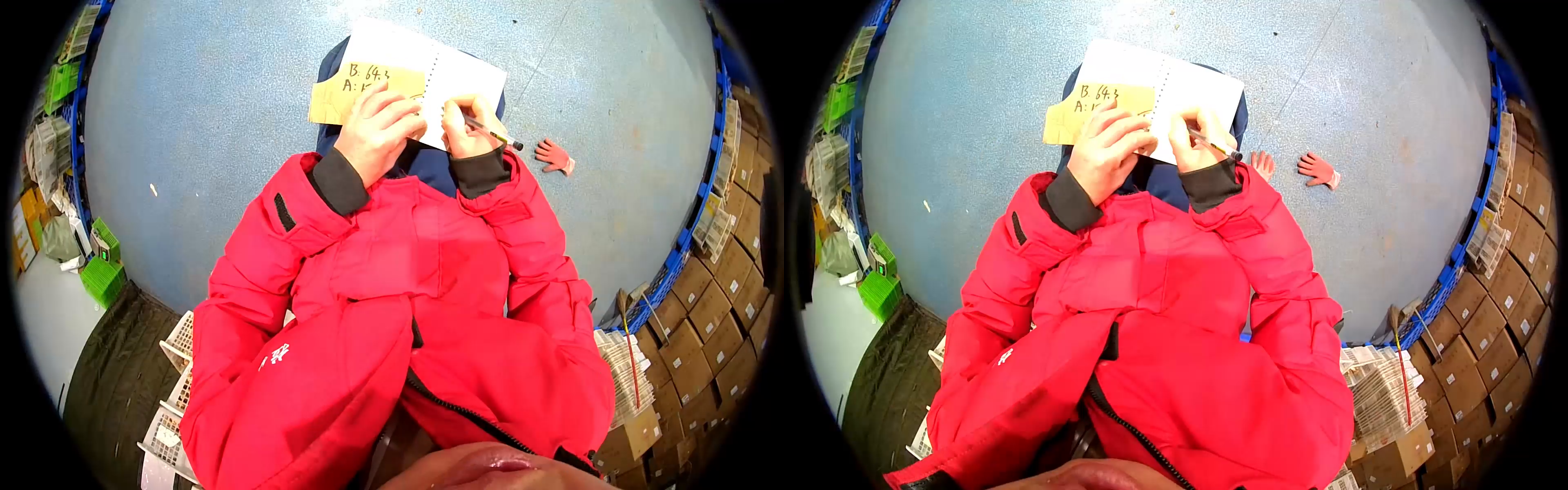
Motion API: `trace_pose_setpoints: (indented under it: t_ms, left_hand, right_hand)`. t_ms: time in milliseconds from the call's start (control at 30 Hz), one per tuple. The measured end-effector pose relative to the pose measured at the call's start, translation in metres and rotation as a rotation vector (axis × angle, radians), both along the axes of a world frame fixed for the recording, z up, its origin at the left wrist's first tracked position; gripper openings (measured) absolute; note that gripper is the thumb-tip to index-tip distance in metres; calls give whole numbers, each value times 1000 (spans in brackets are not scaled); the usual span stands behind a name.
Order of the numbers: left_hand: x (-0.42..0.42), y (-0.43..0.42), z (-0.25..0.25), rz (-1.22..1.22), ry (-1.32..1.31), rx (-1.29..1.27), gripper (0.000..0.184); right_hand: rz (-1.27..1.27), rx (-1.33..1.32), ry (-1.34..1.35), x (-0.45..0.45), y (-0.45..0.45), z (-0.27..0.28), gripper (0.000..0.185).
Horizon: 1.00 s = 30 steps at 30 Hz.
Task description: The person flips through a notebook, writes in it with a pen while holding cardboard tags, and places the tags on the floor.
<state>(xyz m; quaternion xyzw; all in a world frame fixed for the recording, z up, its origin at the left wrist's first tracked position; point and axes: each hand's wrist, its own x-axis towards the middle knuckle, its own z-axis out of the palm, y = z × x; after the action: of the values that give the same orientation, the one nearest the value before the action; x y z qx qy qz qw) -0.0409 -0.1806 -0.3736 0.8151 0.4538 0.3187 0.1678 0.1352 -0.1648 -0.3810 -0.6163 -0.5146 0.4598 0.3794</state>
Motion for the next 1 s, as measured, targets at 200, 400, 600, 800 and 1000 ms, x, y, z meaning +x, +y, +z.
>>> trace_pose_setpoints:
  t_ms: [200,400,600,800,1000]
  left_hand:
    - [-1,0,1,-2,10,-1,31]
    - [0,0,1,-1,-14,-10,30]
    - [0,-1,2,4,-14,-11,31]
    - [-1,0,3,-7,-6,-20,31]
    - [-2,0,2,-5,-11,-14,31]
  right_hand:
    - [-26,-97,93,1,-1,8,13]
    - [-25,-68,57,1,0,5,14]
    - [12,-16,-15,3,0,-1,13]
    - [-33,-76,67,3,0,3,12]
    - [6,-87,22,2,0,8,13]
